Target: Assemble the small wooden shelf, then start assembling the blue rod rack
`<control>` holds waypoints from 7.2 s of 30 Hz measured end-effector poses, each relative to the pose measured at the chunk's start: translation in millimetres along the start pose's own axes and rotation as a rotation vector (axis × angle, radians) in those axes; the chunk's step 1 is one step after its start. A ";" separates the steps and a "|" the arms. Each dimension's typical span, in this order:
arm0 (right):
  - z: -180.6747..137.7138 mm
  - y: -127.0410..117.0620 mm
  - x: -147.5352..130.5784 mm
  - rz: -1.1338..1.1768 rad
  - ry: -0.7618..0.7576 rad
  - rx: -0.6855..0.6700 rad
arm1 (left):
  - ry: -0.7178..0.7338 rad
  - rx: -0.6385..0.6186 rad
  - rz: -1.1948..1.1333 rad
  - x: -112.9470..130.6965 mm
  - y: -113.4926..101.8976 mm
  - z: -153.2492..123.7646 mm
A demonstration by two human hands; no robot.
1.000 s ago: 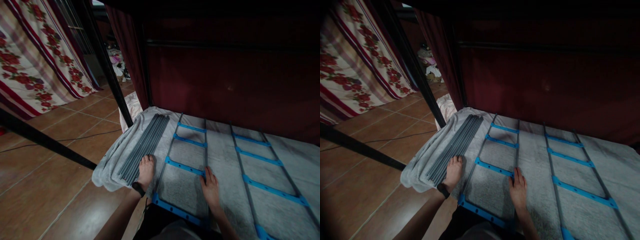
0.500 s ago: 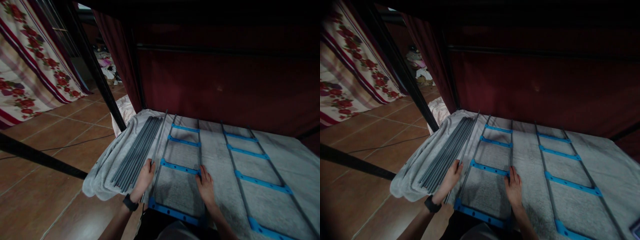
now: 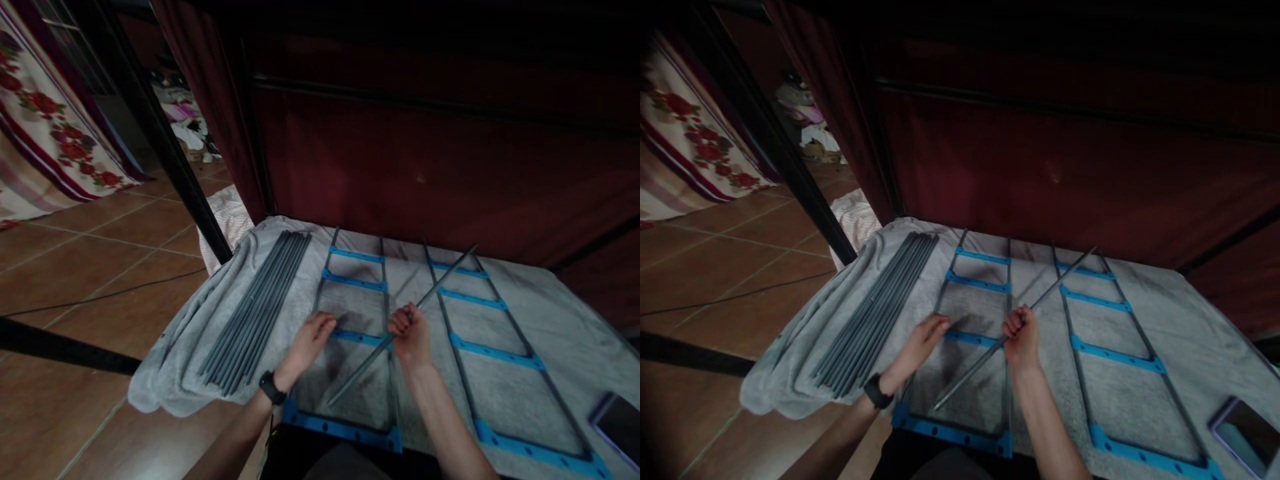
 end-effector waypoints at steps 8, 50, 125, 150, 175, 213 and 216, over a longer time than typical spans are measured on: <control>55.5 13.5 -141.5 -0.146 -0.557 0.063 | -0.048 0.292 0.476 -97.1 -31.8 14.2; 108.2 77.0 -109.7 -0.560 -0.804 -0.022 | -0.065 0.151 0.722 -92.3 -19.7 18.3; -16.8 -117.7 74.8 -2.059 -0.680 0.050 | -0.517 0.324 0.357 -87.4 -66.2 4.1; -18.6 -117.0 73.7 -1.956 -0.755 0.035 | -0.677 0.202 -1.371 -31.9 8.9 -81.0; -110.8 -56.4 28.9 -0.526 -0.005 -0.156 | -0.288 -0.321 -0.601 37.7 51.9 -65.4; 168.7 25.8 -176.4 -1.142 -1.019 0.127 | -0.075 0.113 0.702 -97.8 -17.1 10.1; 166.3 29.7 -176.4 -1.156 -1.036 0.119 | -0.064 0.113 0.700 -98.1 -16.9 9.7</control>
Point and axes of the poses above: each hand's wrist, its own z-axis towards the middle knuckle, its own y-axis out of the palm, x = y × z, the point moved 7 cm from there along z, towards the middle knuckle, and after that the axes turned 9 degrees about -z, right-handed, at the moved point
